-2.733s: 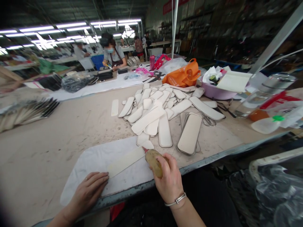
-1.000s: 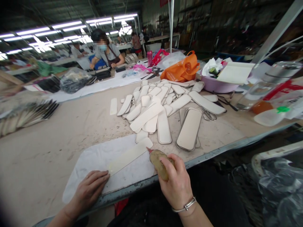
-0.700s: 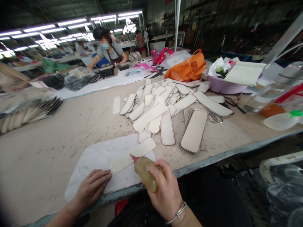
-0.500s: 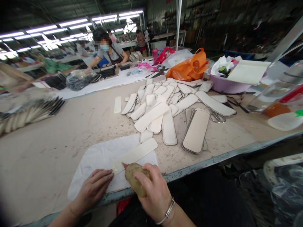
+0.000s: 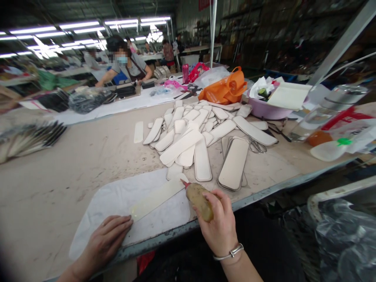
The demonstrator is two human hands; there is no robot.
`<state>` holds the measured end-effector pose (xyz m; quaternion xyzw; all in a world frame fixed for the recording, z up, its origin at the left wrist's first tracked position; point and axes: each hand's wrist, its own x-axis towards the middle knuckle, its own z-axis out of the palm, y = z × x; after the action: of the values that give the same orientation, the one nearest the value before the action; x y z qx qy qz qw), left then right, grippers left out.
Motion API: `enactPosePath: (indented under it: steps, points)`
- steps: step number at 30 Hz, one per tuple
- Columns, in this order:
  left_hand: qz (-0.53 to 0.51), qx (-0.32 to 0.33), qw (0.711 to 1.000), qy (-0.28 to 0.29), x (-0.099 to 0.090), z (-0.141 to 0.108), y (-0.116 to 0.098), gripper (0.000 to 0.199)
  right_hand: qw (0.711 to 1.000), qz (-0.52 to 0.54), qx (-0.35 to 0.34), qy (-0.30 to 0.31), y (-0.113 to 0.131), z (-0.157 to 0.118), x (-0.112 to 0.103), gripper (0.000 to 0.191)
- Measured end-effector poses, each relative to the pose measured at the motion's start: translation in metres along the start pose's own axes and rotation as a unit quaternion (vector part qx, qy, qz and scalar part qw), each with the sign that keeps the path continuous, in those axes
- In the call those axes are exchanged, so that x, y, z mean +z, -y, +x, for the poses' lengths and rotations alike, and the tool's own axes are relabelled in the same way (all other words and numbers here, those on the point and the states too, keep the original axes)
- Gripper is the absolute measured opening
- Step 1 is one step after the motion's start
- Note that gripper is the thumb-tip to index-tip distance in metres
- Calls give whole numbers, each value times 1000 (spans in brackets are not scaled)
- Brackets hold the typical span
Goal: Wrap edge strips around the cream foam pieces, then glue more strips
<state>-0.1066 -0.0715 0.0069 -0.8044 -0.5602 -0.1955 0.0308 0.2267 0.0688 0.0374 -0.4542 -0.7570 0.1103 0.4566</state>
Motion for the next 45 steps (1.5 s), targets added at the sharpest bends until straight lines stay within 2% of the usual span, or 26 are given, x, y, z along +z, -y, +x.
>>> enactPosePath:
  steps: [6,12,19,21,23,27,29,32,34,37,39,41,43,45]
  points:
    - [5,9,1000,4,-1,0,1,30,1000,6,18,3,-5,4,8,40]
    - [1,16,1000,4,-2,1,1,28,999,-7,33,2,-10,-3,-4,39]
    - [-4,16,1000,18,-1,2,3,28,999,12,18,40,6,-15,-11,40]
    - [-11,2,999,46,-6,9,4,24,998,38,12,56,11,-17,-10,40]
    - [-10,-19,994,103,-13,20,2,21,996,70,18,52,14,-18,-10,39]
    - [23,-45,971,234,-24,43,-7,24,990,127,58,-5,7,-19,-10,41]
    - [48,-43,965,253,-25,50,-12,21,981,162,103,-32,1,-19,-10,44]
    - [42,-57,970,235,-30,57,-12,15,957,216,189,-51,-5,-20,-12,49]
    - [13,-106,973,203,-46,63,-3,16,940,238,238,-49,-6,-20,-15,51]
    - [-25,-233,954,185,-91,79,28,13,918,269,289,-44,-4,-19,-19,54]
    - [-76,-325,917,219,-127,94,59,11,903,297,308,-45,-2,-17,-18,55]
    - [-129,-416,871,228,-160,110,92,11,889,325,322,-40,-2,-15,-15,56]
    - [-124,-491,837,207,-186,128,124,9,872,359,331,-29,-2,-15,-10,57]
    - [-90,-532,824,176,-205,146,152,8,856,388,341,-19,-2,-15,-5,59]
